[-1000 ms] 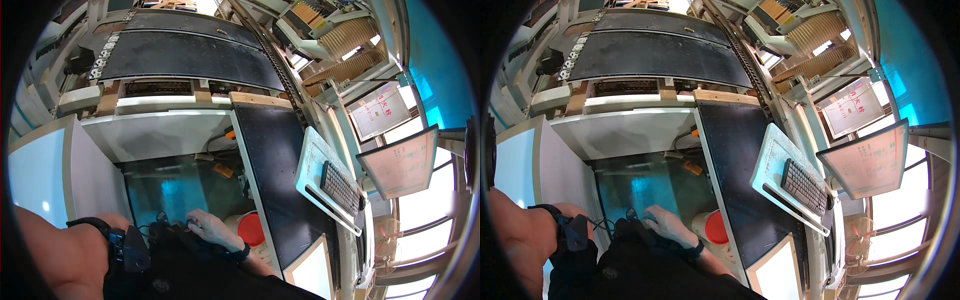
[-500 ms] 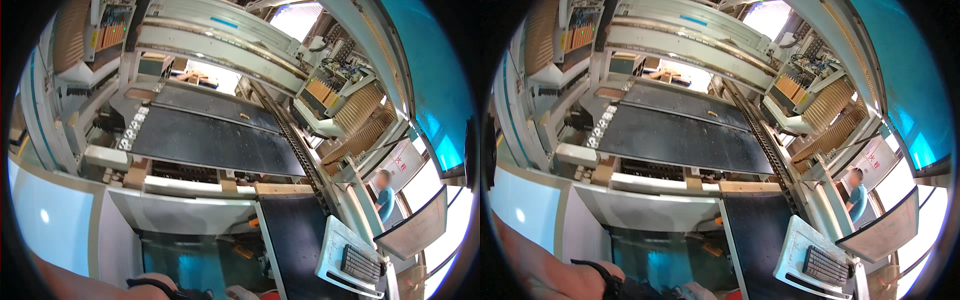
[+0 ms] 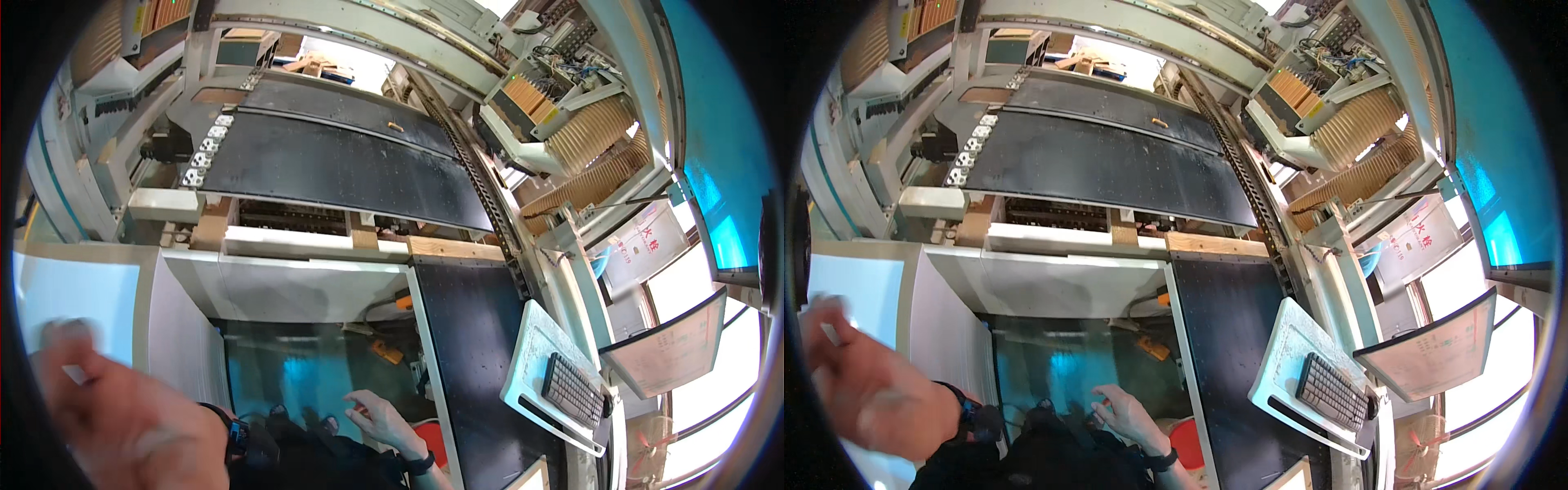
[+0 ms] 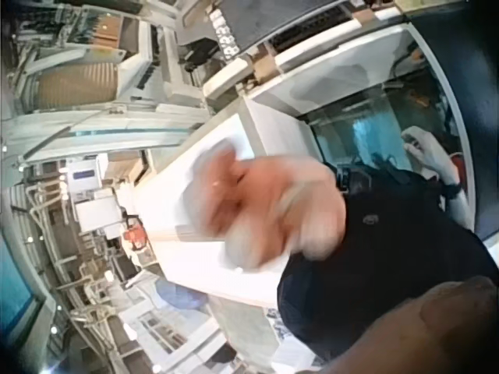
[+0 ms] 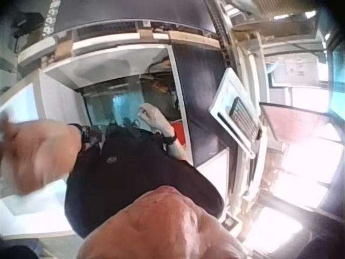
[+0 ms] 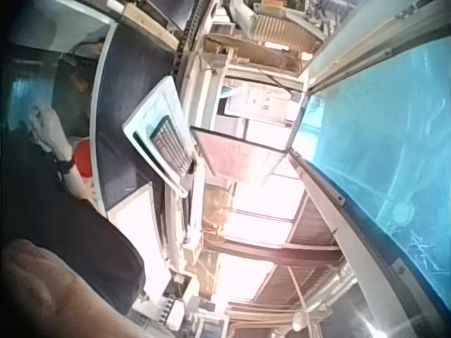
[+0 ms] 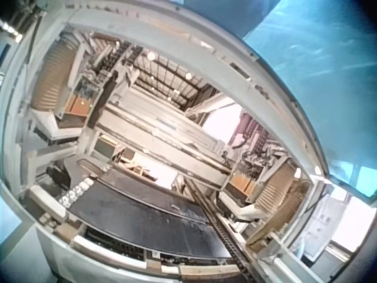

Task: Searching through and organizing bags of screws and hardware in a workshop drawer.

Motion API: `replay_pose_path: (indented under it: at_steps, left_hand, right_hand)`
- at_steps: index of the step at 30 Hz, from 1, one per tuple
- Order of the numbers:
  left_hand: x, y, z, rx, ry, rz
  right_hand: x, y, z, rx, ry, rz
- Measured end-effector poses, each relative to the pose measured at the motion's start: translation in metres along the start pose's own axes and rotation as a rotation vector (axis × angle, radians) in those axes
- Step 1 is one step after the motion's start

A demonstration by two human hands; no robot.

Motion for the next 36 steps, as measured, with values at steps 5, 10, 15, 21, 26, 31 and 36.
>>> replay_pose_path:
  at_steps: [5,10,15,21,26,31,36]
  left_hand:
    - [0.128,-0.037,0.079,-0.195,-0.675,0.395]
    - [0.183,-0.110,0.262,-0.241,-1.850,-0.018]
    - [0.196,-0.131,0.288,-0.259,-1.686,0.026]
    - [0.208,-0.140,0.288,-0.284,-1.694,-0.025]
    - [0.218,-0.146,0.288,-0.316,-1.721,-0.101]
    - [0.236,-0.144,0.279,-0.252,-1.703,-0.100]
    - [0.260,-0.132,0.266,-0.255,-1.702,-0.123]
  right_hand:
    - [0.002,-0.001,-0.002,0.034,0.018,0.020]
    - [-0.001,-0.008,-0.002,0.009,0.049,0.006]
    - [-0.001,-0.001,-0.011,0.040,0.040,-0.002]
    - [-0.012,0.014,-0.023,0.017,0.038,0.022]
    - [-0.051,0.031,-0.046,0.021,0.161,0.122]
    - [-0.108,0.030,-0.063,-0.026,0.453,0.381]
    - [-0.149,0.060,-0.058,0.032,0.620,0.401]
Point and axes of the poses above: each hand's wrist, its own z-axis away from the middle knuckle, its own x-axis out of the palm, y = z × x, the point moved 9 cm from there along -z, towards the middle knuckle, and after that the axes turned 6 degrees about -y, right-handed, at the moved point
